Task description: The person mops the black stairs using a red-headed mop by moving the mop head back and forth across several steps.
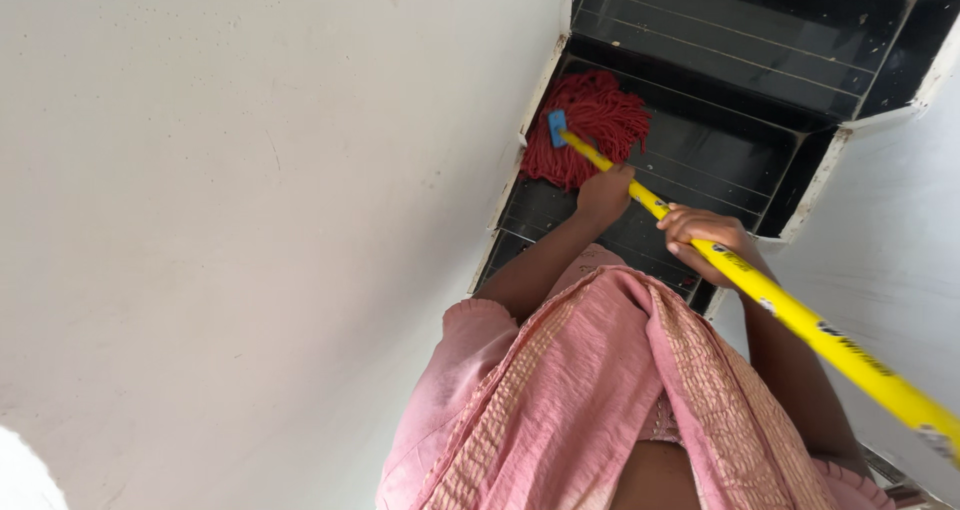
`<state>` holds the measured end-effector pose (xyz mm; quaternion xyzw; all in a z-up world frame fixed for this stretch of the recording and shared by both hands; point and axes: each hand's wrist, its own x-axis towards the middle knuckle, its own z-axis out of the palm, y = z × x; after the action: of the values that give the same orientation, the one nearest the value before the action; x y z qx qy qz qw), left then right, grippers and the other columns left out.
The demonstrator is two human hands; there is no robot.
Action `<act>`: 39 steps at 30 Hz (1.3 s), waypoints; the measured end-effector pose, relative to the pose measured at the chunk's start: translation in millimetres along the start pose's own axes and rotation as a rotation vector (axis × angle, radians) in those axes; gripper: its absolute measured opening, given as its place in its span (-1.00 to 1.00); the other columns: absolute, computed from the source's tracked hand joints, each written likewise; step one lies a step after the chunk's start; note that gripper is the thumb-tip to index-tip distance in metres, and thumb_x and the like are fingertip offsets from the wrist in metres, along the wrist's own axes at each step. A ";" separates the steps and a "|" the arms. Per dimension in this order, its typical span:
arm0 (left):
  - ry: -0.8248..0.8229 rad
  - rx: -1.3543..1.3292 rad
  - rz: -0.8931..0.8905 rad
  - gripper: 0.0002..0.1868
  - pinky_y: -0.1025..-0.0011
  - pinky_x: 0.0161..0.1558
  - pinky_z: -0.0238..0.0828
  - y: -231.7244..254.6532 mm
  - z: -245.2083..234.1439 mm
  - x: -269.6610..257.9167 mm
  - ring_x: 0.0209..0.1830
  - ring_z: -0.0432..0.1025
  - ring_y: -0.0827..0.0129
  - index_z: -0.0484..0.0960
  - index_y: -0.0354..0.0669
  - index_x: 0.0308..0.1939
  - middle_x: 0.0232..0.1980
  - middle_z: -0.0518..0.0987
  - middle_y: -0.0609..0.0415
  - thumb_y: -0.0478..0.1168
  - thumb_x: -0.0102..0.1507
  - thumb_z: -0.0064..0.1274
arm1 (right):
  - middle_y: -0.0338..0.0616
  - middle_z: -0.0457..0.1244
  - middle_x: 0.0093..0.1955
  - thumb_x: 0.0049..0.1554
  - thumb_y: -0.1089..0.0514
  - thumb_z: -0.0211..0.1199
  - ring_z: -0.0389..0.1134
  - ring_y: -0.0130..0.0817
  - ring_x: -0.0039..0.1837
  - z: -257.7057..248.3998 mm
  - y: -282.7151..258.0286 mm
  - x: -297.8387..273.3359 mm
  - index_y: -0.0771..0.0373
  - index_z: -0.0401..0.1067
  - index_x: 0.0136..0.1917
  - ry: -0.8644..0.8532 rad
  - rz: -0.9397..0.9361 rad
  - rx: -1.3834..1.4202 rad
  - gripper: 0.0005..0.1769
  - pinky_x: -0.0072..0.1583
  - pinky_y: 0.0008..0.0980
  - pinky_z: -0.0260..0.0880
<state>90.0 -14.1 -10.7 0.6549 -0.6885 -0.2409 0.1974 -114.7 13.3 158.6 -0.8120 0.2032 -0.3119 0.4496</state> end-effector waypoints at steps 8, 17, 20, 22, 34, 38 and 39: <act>-0.214 -0.064 0.139 -0.82 0.03 -0.07 0.55 83.8 29.6 -17.1 -0.08 0.60 -0.02 0.56 -0.09 -0.10 -0.02 0.62 -0.06 -0.27 0.23 -0.04 | -0.13 0.36 -0.18 0.15 0.39 0.28 0.47 -0.19 0.13 -32.0 -56.1 -76.0 0.30 0.42 -0.23 0.224 0.166 0.047 -0.87 0.46 -0.07 0.35; -0.295 -0.036 0.310 -0.80 0.09 -0.09 0.57 104.5 57.1 14.3 -0.05 0.59 0.03 0.56 -0.02 -0.06 0.00 0.58 0.01 -0.22 0.23 0.00 | -0.02 0.35 -0.10 0.19 0.43 0.28 0.45 -0.16 0.13 -17.5 -57.9 -95.2 0.35 0.36 -0.16 0.402 0.201 -0.020 -0.86 0.42 -0.06 0.36; -0.233 -0.004 0.289 -0.78 0.07 -0.09 0.56 72.8 54.9 27.2 -0.04 0.59 0.03 0.57 -0.01 -0.05 0.01 0.58 0.01 -0.25 0.21 0.02 | 0.00 0.36 -0.05 0.19 0.40 0.29 0.44 -0.11 0.20 -7.7 -27.9 -79.3 0.34 0.38 -0.14 0.392 0.150 -0.001 -0.88 0.50 0.00 0.32; -0.120 0.001 0.294 -0.77 0.09 -0.08 0.56 41.8 52.6 42.1 -0.02 0.59 0.05 0.57 -0.04 -0.05 0.03 0.58 0.01 -0.29 0.21 0.02 | 0.00 0.38 -0.02 0.20 0.35 0.29 0.43 -0.07 0.28 -1.9 -2.5 -61.8 0.33 0.41 -0.12 0.364 0.094 0.007 -0.92 0.57 0.05 0.28; -0.037 0.096 0.161 -0.81 0.14 -0.14 0.56 -31.2 28.6 81.2 -0.05 0.59 0.08 0.55 -0.10 -0.10 0.02 0.59 0.06 -0.32 0.19 0.06 | -0.11 0.34 -0.14 0.21 0.32 0.28 0.45 -0.27 0.09 20.7 45.7 3.9 0.28 0.39 -0.20 0.198 0.023 -0.058 -0.85 0.52 0.00 0.33; -0.048 0.083 0.091 -0.84 0.15 -0.17 0.56 -26.7 28.7 61.1 -0.10 0.60 0.08 0.55 -0.13 -0.10 0.01 0.59 0.03 -0.32 0.24 0.05 | -0.12 0.34 -0.16 0.19 0.32 0.29 0.44 -0.21 0.12 11.4 27.9 2.2 0.25 0.38 -0.24 0.148 0.029 -0.057 -0.82 0.52 0.01 0.29; -0.019 0.064 0.078 -0.84 0.13 -0.16 0.56 -24.9 27.3 54.8 -0.09 0.60 0.07 0.56 -0.13 -0.11 -0.01 0.60 0.02 -0.32 0.22 0.06 | -0.12 0.34 -0.17 0.18 0.31 0.30 0.44 -0.20 0.12 8.9 23.5 2.3 0.25 0.38 -0.24 0.116 0.029 -0.066 -0.83 0.51 0.01 0.29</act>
<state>90.6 -67.4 -49.8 0.6312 -0.7227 -0.2171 0.1793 -108.1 5.2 135.7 -0.8038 0.2510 -0.3451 0.4145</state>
